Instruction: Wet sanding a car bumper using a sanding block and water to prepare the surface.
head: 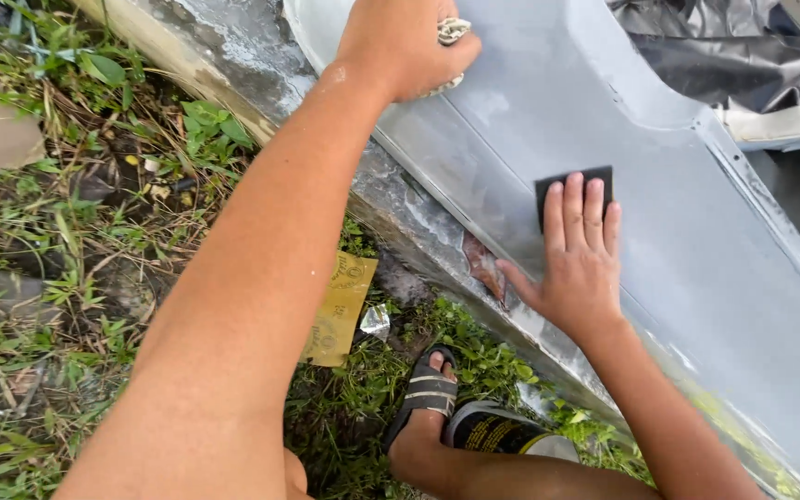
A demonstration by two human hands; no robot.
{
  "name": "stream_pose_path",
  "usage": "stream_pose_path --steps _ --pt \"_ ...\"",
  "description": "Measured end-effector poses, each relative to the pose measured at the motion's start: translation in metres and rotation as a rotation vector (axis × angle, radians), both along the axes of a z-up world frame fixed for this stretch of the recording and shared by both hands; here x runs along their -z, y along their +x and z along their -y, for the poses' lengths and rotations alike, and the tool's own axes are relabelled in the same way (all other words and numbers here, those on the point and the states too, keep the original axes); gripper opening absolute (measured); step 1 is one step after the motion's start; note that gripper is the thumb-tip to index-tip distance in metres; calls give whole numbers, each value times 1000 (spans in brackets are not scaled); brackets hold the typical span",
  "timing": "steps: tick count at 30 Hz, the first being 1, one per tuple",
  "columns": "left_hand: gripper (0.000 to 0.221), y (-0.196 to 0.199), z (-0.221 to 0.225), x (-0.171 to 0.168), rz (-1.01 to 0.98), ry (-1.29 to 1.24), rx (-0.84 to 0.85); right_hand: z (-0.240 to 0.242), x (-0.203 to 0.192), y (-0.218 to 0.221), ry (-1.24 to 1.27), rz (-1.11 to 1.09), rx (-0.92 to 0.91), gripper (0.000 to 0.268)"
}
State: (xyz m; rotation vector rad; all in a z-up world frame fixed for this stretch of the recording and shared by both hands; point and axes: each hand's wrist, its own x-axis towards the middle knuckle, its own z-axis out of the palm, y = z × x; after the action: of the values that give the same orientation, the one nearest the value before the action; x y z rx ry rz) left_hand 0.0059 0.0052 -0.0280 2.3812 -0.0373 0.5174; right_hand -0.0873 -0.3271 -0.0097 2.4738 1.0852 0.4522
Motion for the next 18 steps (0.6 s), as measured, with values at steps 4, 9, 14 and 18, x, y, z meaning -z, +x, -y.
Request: stream_pose_path --steps 4,9,14,18 --pt "53 4 2 0 -12 -60 -56 -53 3 21 26 4 8 109" --pt "53 -2 -2 -16 -107 -108 -38 -124 -5 42 28 -22 14 106" --pt "49 -8 -2 -24 -112 -100 -32 -137 -7 53 61 -22 -42 107" --pt "46 -3 3 -12 -24 -63 -31 -99 -1 35 21 -38 -16 102"
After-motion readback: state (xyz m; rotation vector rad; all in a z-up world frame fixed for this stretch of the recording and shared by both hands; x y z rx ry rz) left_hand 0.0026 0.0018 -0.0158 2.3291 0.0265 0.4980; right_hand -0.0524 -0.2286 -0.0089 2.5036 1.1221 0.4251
